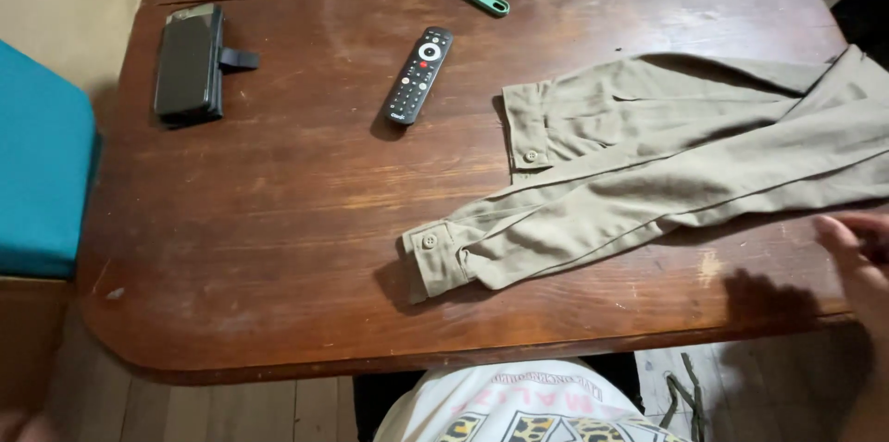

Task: Removing an embroidered patch from a pair of khaki pants using a small cutting tool

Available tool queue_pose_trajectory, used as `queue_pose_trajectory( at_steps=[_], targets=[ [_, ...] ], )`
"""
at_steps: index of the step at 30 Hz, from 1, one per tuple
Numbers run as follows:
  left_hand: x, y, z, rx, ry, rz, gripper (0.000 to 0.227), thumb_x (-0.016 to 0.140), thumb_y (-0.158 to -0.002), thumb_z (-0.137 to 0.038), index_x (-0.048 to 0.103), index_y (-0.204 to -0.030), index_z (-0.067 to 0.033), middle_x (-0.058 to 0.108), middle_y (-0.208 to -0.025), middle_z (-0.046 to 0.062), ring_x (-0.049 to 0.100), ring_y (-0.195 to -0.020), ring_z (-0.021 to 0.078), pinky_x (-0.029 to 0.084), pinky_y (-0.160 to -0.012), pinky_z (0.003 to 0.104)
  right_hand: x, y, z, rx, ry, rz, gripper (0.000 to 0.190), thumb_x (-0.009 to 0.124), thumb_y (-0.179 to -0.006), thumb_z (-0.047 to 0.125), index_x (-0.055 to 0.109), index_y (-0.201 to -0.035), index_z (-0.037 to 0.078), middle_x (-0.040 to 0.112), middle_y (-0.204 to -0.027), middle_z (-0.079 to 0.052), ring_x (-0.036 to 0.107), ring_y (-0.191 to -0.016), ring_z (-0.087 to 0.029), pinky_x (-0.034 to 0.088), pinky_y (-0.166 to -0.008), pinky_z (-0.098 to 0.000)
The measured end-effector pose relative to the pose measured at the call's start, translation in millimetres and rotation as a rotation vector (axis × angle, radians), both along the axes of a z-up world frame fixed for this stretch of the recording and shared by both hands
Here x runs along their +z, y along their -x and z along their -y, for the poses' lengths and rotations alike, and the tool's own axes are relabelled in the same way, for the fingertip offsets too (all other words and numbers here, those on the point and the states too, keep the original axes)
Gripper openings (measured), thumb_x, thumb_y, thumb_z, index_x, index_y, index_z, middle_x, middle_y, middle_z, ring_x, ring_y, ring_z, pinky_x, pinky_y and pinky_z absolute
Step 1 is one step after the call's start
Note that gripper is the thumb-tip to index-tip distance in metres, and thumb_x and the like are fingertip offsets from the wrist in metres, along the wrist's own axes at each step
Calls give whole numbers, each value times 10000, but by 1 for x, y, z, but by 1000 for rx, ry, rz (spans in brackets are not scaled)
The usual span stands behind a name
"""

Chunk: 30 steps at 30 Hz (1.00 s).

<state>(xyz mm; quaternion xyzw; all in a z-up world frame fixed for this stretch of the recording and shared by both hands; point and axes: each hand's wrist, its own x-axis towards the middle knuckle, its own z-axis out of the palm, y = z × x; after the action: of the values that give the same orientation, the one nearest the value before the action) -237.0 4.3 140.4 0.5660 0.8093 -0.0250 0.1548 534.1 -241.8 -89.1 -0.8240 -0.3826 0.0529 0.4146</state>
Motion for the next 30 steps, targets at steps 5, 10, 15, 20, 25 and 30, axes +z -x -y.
queue_pose_trajectory(
  at_steps=[5,10,15,20,25,30],
  targets=[
    [-75,-104,-3,-343,-208,-129,249,556,-997,-383,780,-936,-293,768,-875,2,716,-781,266,529,-687,429,94,118,-68,180,-1,321,220,790,-1118,71,657,-962,-12,560,-819,-105,442,-728,-173,346,-696,-329],
    [-106,-205,9,-613,-269,253,472,574,-899,-615,720,-697,-214,721,-743,-10,624,-815,281,402,-764,453,87,122,-111,176,217,444,526,709,-1073,320,467,-708,28,434,-628,-123,396,-607,-260,292,-613,-404],
    [-131,-232,8,-519,-488,929,369,658,-925,-301,506,-674,-76,598,-692,55,529,-709,210,425,-683,367,72,127,-132,-47,697,493,627,533,-991,765,660,-833,171,736,-859,-162,704,-909,-388,521,-736,-466],
    [-128,-229,5,-160,-334,1414,195,618,-971,-231,606,-809,-124,620,-778,-53,532,-745,50,465,-716,236,75,132,-138,-72,821,446,688,472,-983,792,669,-879,141,752,-980,-178,705,-993,-405,521,-773,-486],
    [-141,-214,-2,-74,-291,1656,230,653,-967,-209,551,-765,-164,562,-772,-82,458,-758,29,403,-742,227,83,138,-140,-90,804,366,714,471,-1014,772,601,-839,92,728,-953,-242,676,-989,-464,495,-792,-507],
    [-137,-215,-5,-129,-317,1340,473,617,-987,-288,255,-693,-212,235,-699,-113,227,-646,44,229,-589,248,76,135,-139,-83,808,411,742,435,-1003,799,590,-833,94,737,-956,-199,688,-970,-429,500,-773,-502]
  ],
)
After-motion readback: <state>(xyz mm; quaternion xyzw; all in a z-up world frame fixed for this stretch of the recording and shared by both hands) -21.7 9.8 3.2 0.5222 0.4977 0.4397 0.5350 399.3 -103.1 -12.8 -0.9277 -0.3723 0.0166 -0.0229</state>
